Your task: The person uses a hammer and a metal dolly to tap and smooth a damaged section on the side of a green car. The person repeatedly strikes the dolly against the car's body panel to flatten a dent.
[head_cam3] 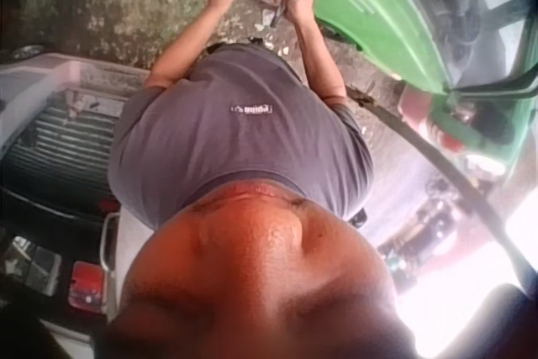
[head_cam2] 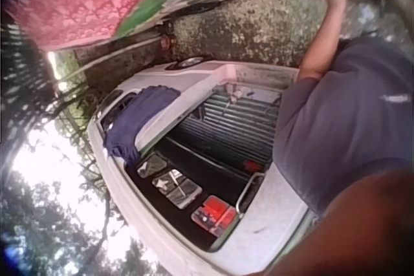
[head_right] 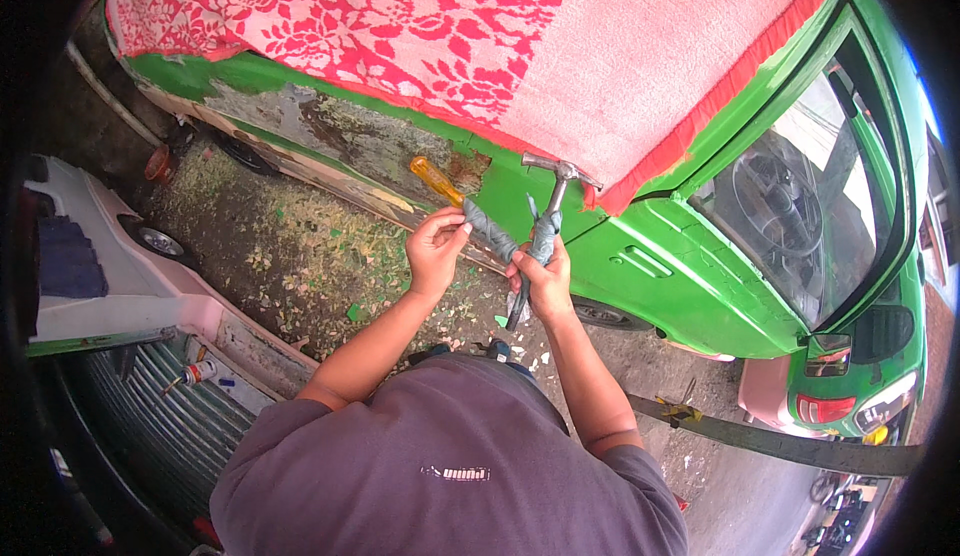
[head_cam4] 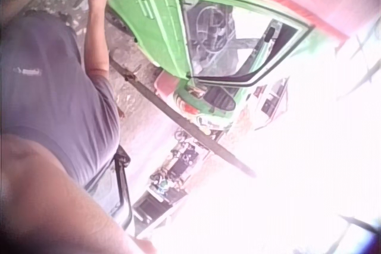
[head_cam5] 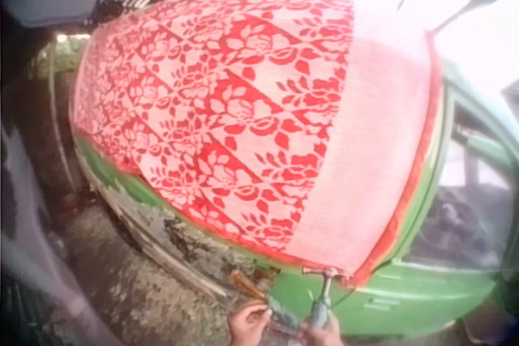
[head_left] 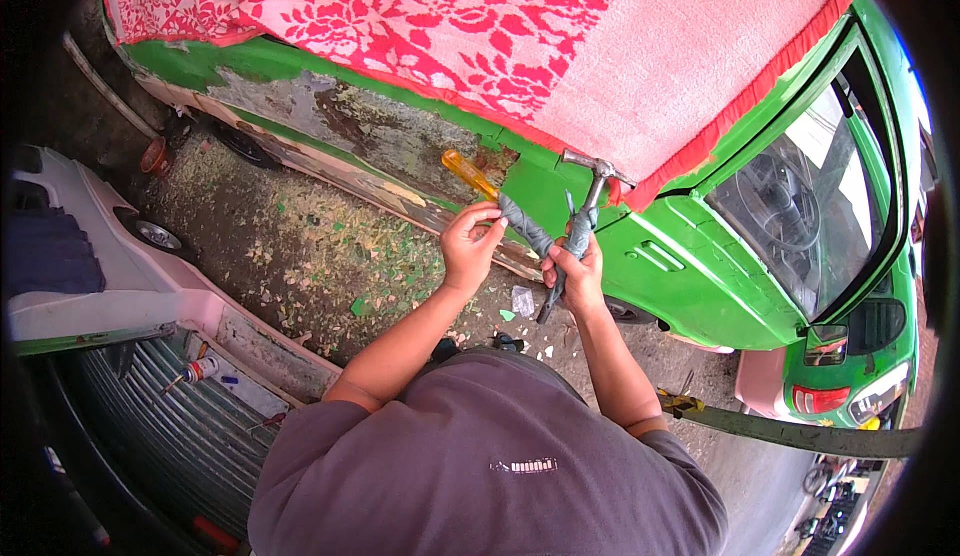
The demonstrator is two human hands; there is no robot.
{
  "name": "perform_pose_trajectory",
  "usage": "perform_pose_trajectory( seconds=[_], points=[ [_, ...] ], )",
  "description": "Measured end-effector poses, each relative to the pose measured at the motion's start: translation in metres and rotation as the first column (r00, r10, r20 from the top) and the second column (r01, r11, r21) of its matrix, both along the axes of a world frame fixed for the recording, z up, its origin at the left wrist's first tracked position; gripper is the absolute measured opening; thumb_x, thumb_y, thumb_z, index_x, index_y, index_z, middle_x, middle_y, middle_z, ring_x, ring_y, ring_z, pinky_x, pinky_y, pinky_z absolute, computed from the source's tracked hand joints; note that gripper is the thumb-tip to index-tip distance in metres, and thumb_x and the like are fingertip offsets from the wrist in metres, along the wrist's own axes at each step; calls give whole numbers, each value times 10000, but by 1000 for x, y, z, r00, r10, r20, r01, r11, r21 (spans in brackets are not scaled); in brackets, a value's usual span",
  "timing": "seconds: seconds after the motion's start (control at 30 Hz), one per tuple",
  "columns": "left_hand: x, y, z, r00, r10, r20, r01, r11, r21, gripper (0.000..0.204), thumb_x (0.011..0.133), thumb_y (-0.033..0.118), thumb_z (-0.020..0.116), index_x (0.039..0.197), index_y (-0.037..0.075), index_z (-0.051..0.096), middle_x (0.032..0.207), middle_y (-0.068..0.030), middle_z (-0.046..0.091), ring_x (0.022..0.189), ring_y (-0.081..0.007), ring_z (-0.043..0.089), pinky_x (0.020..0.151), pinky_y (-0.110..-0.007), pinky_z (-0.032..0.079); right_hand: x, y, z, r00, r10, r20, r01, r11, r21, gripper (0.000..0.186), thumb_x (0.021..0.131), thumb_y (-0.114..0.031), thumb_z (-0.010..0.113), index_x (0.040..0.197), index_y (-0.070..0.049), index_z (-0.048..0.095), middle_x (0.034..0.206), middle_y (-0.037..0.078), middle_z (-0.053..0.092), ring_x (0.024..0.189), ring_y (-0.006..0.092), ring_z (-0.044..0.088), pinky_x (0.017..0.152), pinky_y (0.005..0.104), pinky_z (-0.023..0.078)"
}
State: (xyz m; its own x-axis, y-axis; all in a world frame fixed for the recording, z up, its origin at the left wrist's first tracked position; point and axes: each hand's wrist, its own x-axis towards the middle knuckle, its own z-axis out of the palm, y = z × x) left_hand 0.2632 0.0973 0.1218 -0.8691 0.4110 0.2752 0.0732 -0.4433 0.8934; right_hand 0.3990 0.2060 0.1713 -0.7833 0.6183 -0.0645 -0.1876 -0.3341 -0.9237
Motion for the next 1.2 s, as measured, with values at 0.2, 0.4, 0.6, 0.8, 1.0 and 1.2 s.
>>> perform_pose_trajectory(
  seconds=[0.2, 0.4, 0.6, 0.8, 1.0, 1.2],
  points=[
    [-7, 9, -10, 995, -66, 75, 56, 992, 117, 144, 833, -99, 688, 923, -2, 632, 1054, -85, 649, 831, -84, 620, 731, -226, 513, 3, 16, 5, 1000, 6, -12, -6, 999, -41, 384, 835, 7, 613, 1158, -50, 413, 664, 119, 588, 452, 173, 520, 408, 290, 430],
    [-13, 12, 0, 1000, 14, 14, -16, 993, 116, 160, 845, -103, 668, 930, 15, 602, 957, -26, 618, 722, -49, 546, 645, -205, 463, 5, 25, 1, 1000, 30, -2, -30, 998, -55, 363, 835, -1, 608, 1139, -69, 422, 649, 114, 577, 446, 170, 504, 402, 291, 424],
    [-24, 5, 0, 902, 123, -414, -189, 974, -123, 209, 832, -60, 688, 1003, 10, 591, 929, -55, 621, 677, -92, 543, 639, -251, 472, 6, 26, 7, 997, 64, -34, -68, 988, -138, 380, 828, -16, 609, 1147, -94, 417, 632, 103, 559, 436, 169, 489, 388, 284, 400],
    [-11, 5, 10, 858, 177, -483, -314, 924, -220, 200, 848, 4, 701, 1024, 19, 607, 902, -72, 622, 653, -148, 548, 633, -297, 480, 5, 30, 11, 998, 53, -43, -62, 974, -220, 393, 820, -28, 615, 1150, -100, 414, 621, 89, 541, 437, 167, 487, 384, 284, 399],
    [-1, 12, -9, 988, 120, -102, -134, 982, -136, 124, 892, -11, 667, 986, 22, 594, 946, -46, 627, 732, -95, 566, 637, -252, 478, 9, 30, 10, 995, 88, -40, -93, 983, -159, 396, 821, -20, 609, 1154, -98, 409, 629, 90, 544, 452, 167, 497, 388, 285, 407],
    [-1, 20, -21, 989, -83, 124, 62, 985, 164, 159, 892, -75, 630, 978, 15, 532, 1059, -75, 600, 825, -84, 578, 696, -226, 475, 13, 29, 17, 994, 109, -26, -112, 972, -205, 405, 827, -16, 604, 1175, -94, 413, 640, 96, 545, 452, 165, 484, 391, 291, 404]
  ],
)
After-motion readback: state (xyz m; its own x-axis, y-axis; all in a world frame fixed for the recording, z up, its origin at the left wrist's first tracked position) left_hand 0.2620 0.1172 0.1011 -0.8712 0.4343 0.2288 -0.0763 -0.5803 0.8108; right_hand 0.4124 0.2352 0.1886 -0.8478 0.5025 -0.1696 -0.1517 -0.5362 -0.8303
